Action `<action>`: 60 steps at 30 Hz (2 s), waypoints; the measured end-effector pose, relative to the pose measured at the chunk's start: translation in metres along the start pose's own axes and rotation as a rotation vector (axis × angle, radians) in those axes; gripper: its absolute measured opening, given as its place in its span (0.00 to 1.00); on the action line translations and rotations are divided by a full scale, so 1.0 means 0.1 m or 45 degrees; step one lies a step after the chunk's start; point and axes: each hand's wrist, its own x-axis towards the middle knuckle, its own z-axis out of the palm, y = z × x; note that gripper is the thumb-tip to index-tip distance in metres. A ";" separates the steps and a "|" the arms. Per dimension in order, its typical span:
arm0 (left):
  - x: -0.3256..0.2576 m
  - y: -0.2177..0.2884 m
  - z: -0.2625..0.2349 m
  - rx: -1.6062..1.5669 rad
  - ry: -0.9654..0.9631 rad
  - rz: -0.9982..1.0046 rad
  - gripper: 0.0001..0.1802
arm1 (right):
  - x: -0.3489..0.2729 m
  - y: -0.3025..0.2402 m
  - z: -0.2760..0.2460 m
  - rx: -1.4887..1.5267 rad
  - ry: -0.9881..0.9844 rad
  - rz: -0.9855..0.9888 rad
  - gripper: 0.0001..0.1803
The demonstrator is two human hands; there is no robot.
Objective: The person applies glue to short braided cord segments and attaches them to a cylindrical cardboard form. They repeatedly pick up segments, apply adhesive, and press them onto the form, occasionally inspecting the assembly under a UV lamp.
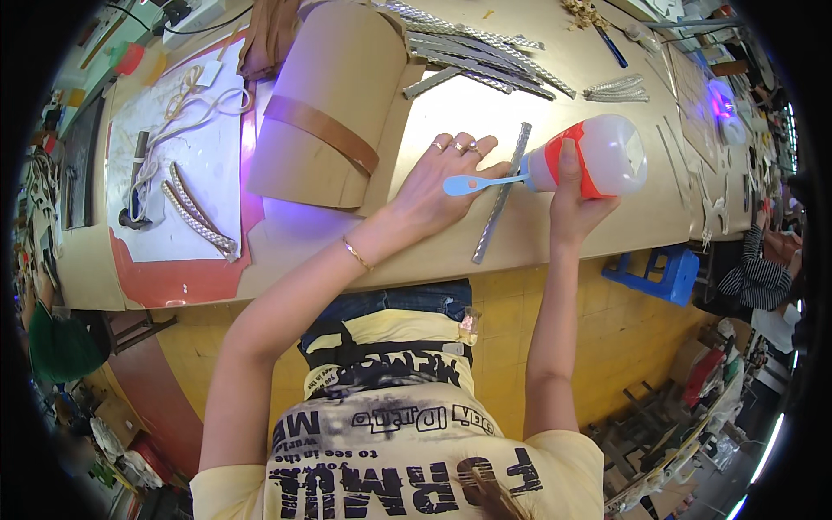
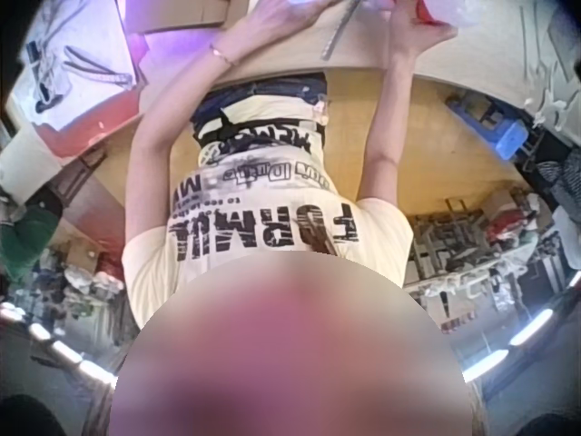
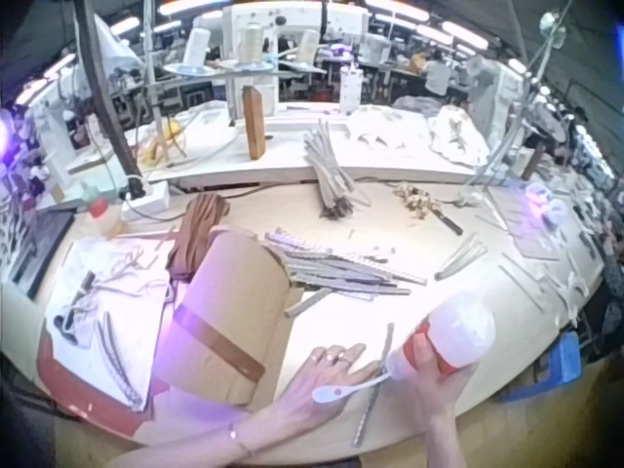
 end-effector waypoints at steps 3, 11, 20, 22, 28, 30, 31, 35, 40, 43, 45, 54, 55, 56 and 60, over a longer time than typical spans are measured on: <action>0.04 -0.04 -0.01 0.020 0.029 0.026 0.21 | 0.04 0.03 0.05 -0.039 -0.045 -0.076 0.20; 0.06 -0.08 0.07 0.188 0.093 0.091 0.20 | -0.18 0.06 -0.06 -0.061 -0.126 -0.104 0.24; 0.03 -0.08 0.07 0.117 0.035 0.053 0.24 | -0.53 0.00 -0.22 -0.151 -0.263 -0.199 0.27; 0.03 -0.08 0.07 0.138 0.060 0.065 0.23 | -0.59 -0.02 -0.26 -0.131 -0.264 -0.178 0.27; 0.03 -0.07 0.07 0.121 0.022 0.041 0.23 | -0.75 -0.05 -0.33 -0.015 -0.286 -0.074 0.24; 0.03 -0.07 0.07 0.120 0.015 0.038 0.23 | -0.82 -0.05 -0.36 -0.004 -0.303 -0.046 0.26; 0.03 -0.07 0.07 0.099 0.026 0.029 0.23 | -0.85 -0.04 -0.39 -0.033 -0.310 -0.033 0.26; 0.01 -0.05 0.05 -0.063 0.079 -0.065 0.21 | -0.93 0.01 -0.47 0.485 -0.064 0.599 0.28; 0.08 0.12 0.02 -0.288 0.176 -0.400 0.31 | -0.80 0.08 -0.66 0.985 0.384 1.046 0.28; 0.19 0.37 0.01 -0.087 0.028 -0.371 0.48 | -0.71 0.15 -0.73 1.080 0.509 1.000 0.27; 0.28 0.55 0.03 0.024 -0.057 -0.380 0.48 | -0.67 0.15 -0.80 1.166 0.530 1.087 0.27; 0.27 0.60 -0.07 -0.064 -0.148 -0.516 0.42 | -0.62 0.05 -0.85 1.210 0.506 1.053 0.26; 0.26 0.60 -0.08 -0.088 -0.134 -0.494 0.41 | -0.62 0.05 -0.85 1.188 0.515 1.091 0.26; 0.24 0.59 -0.09 -0.104 -0.120 -0.490 0.41 | -0.61 0.06 -0.85 1.216 0.532 1.038 0.26; 0.13 0.55 -0.11 -0.228 -0.017 -0.455 0.40 | -0.62 0.05 -0.88 1.171 0.514 1.014 0.27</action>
